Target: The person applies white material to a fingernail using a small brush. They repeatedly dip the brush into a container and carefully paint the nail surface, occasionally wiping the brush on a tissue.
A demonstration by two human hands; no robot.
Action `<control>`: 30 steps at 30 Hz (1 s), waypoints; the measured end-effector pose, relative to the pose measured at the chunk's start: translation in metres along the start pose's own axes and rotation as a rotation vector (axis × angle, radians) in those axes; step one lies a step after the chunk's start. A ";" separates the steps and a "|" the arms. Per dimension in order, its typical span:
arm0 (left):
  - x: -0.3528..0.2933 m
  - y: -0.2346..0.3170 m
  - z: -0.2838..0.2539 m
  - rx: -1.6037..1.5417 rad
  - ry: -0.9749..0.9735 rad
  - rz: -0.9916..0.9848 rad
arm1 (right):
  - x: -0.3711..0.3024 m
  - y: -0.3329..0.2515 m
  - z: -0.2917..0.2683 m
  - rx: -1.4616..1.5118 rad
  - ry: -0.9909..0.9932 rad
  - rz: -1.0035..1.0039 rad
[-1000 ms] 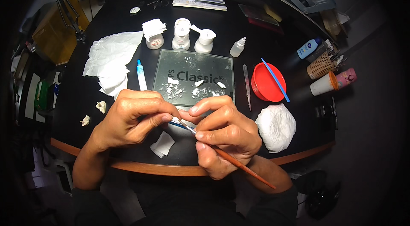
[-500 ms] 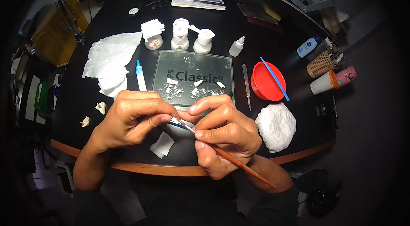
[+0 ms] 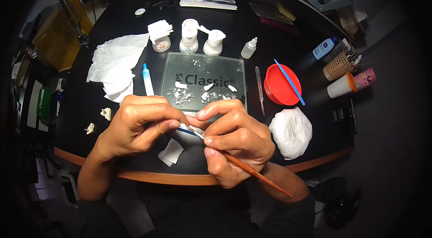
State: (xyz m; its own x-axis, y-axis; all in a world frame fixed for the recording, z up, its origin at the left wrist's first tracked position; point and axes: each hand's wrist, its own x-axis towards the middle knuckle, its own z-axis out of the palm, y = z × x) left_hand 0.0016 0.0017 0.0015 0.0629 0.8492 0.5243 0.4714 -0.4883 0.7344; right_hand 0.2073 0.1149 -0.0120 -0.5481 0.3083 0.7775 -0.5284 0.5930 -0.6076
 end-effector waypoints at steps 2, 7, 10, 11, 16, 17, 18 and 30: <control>0.001 0.000 0.000 -0.001 -0.002 -0.003 | 0.000 -0.001 -0.001 -0.010 -0.001 0.003; 0.000 0.000 0.000 -0.004 -0.001 -0.008 | -0.001 0.001 -0.002 -0.016 -0.006 -0.003; 0.001 0.002 -0.001 -0.002 -0.011 -0.015 | -0.001 0.001 -0.001 0.000 0.006 -0.004; 0.001 0.002 -0.001 -0.002 -0.011 -0.015 | -0.001 0.000 -0.001 0.000 0.006 -0.004; 0.000 0.002 -0.002 -0.002 -0.020 -0.028 | 0.002 -0.003 0.004 0.065 0.057 0.036; 0.000 0.002 -0.001 -0.002 -0.020 -0.028 | 0.002 -0.002 0.003 0.065 0.057 0.036; -0.001 0.001 -0.001 -0.004 -0.015 -0.027 | 0.001 0.000 0.001 0.050 0.032 0.024; -0.001 0.003 0.000 0.010 -0.014 -0.044 | 0.004 0.002 0.000 -0.013 -0.024 -0.016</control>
State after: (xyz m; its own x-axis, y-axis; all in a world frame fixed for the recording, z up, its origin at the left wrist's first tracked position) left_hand 0.0030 -0.0006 0.0028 0.0541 0.8726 0.4854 0.4824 -0.4484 0.7525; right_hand 0.2041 0.1170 -0.0101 -0.5552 0.2810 0.7828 -0.5288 0.6072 -0.5930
